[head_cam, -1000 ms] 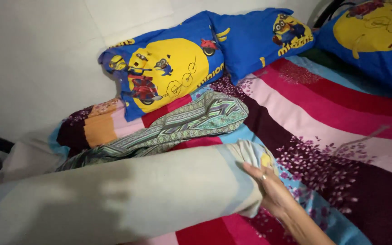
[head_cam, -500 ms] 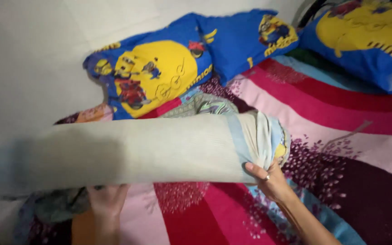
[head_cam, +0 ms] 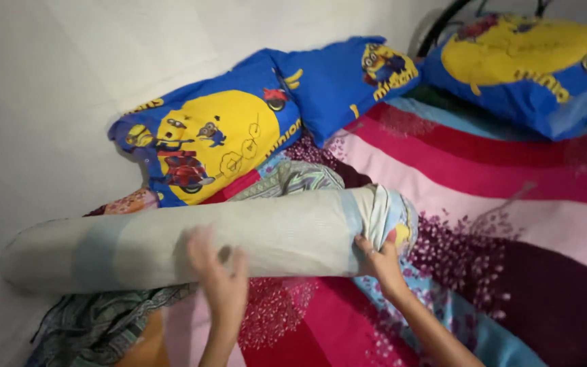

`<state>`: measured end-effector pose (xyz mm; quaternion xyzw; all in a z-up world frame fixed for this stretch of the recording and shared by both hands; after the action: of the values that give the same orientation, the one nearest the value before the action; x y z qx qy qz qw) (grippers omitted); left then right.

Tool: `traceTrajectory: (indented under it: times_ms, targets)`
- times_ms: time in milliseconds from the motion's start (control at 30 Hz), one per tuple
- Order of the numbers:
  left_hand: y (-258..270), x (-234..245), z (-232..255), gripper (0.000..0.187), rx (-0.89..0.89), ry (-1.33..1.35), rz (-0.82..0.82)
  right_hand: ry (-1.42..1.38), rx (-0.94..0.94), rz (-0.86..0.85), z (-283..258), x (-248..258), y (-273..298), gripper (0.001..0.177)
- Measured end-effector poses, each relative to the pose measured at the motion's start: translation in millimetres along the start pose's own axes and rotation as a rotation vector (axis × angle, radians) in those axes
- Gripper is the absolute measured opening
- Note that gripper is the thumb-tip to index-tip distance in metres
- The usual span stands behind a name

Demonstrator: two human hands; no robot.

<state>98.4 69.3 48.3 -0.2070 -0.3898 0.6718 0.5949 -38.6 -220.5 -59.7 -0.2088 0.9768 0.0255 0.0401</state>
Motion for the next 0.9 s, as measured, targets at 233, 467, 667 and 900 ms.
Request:
traceTrajectory:
  times_ms: [233,467,667,900]
  targets:
    - [-16,-110,48,0.051,-0.369,-0.31,-0.43,-0.212,0.039,0.026,-9,6,40,0.026]
    - [-13,-129,61,0.032,-0.64,-0.3,-0.165,-0.262,0.128,0.235,-37,29,34,0.021]
    - [0,-134,48,0.024,-0.572,-0.354,-0.043,-0.021,0.184,0.146,-45,27,-5,0.055]
    - [7,-126,53,0.023,-0.567,-0.321,-0.018,0.882,0.52,0.234,-60,-33,14,0.046]
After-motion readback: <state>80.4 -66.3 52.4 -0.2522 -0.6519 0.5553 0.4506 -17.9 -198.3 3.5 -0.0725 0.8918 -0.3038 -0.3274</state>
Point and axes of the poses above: each hand's wrist, its own y-axis away from the middle knuckle, its own x-axis out of the back of the hand, z = x × y, the point moved 3 cm from there along -y, towards the middle knuckle, and after that the axes turned 8 degrees about z, right-handed, at the moved point
